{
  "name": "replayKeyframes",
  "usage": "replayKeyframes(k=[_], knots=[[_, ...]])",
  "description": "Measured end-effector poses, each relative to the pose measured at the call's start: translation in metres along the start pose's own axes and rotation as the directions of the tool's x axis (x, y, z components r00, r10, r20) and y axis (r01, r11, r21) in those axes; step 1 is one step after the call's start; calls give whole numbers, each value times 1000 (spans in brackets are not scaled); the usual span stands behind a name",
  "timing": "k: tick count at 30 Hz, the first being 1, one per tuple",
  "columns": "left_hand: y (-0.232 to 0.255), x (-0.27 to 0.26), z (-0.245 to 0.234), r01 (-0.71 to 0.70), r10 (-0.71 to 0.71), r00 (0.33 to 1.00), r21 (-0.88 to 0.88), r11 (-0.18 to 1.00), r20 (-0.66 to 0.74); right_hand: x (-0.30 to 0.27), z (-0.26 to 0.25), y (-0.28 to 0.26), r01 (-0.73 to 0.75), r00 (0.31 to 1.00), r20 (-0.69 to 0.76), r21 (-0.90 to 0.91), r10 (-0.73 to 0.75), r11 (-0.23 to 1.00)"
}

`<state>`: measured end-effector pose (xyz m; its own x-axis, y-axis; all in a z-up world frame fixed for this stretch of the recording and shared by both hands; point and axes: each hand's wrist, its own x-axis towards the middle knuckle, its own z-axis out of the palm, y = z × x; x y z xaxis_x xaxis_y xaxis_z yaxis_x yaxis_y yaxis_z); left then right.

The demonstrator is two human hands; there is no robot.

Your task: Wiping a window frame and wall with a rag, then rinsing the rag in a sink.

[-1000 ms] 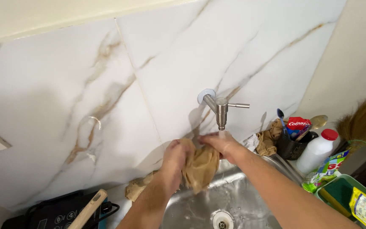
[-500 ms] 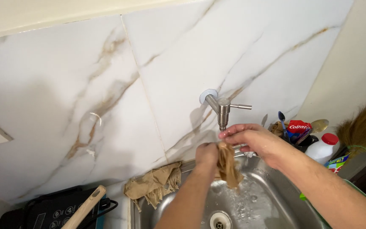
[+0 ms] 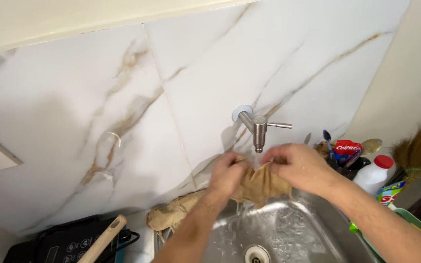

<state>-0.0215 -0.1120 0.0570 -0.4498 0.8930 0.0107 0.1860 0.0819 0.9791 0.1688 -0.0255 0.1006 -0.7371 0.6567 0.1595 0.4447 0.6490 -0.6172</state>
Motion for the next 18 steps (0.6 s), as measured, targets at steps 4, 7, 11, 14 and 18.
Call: replayKeyframes(k=[4, 7, 11, 14, 18], knots=[[5, 4, 27, 10, -6, 998, -59, 998, 70, -10, -18, -53, -265, 937, -176, 204, 301, 943], [11, 2, 42, 102, -76, 992, -275, 956, 104, -12, -21, -54, 2, 918, -352, 470, 185, 883], [39, -8, 49, 204, -191, 976, -141, 969, 105, -27, -35, -90, 53, 909, -388, 473, 154, 879], [55, -15, 43, 225, -223, 973, -35, 974, 67, -32, -40, -112, -144, 879, -429, 182, 210, 973], [22, 5, 41, 131, -131, 990, -5, 991, -57, -31, -38, -129, -293, 860, -462, -96, 218, 951]])
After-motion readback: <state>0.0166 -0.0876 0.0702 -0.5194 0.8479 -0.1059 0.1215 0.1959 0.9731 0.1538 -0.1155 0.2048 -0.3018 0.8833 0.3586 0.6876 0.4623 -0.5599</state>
